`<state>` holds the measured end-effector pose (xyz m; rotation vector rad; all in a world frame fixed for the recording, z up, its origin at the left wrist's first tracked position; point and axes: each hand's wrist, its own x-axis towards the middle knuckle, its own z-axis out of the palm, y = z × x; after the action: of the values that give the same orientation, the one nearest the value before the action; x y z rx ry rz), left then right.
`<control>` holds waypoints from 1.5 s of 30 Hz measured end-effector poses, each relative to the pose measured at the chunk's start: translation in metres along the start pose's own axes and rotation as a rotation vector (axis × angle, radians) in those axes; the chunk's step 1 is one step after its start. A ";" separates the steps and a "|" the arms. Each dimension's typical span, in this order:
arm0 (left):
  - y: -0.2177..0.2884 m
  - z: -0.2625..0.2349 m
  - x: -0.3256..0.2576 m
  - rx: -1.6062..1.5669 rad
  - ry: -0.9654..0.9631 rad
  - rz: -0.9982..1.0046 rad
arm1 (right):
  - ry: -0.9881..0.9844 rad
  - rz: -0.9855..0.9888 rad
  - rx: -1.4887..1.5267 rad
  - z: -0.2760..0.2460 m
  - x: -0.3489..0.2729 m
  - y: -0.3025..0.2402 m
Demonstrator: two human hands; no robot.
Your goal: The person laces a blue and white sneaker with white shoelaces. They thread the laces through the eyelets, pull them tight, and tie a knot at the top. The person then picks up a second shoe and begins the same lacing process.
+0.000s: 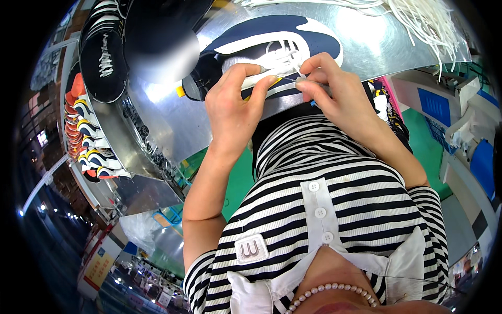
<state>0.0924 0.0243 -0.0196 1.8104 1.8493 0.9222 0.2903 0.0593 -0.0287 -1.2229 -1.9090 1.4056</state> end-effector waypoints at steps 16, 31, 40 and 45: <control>0.002 0.019 -0.011 0.007 0.052 0.246 | 0.154 -0.108 -0.156 0.031 0.017 0.012; -0.010 0.013 -0.016 0.017 0.076 0.522 | -0.163 -0.369 -0.327 -0.012 0.051 -0.015; -0.005 0.004 -0.016 -0.089 -0.069 0.269 | -0.033 -0.178 0.337 -0.042 0.075 -0.048; 0.002 -0.002 0.001 -0.440 -0.090 -0.244 | -0.152 -0.074 0.339 -0.005 0.069 -0.011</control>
<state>0.0921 0.0251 -0.0165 1.3094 1.6102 1.0364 0.2560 0.1198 -0.0260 -0.8983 -1.6986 1.7367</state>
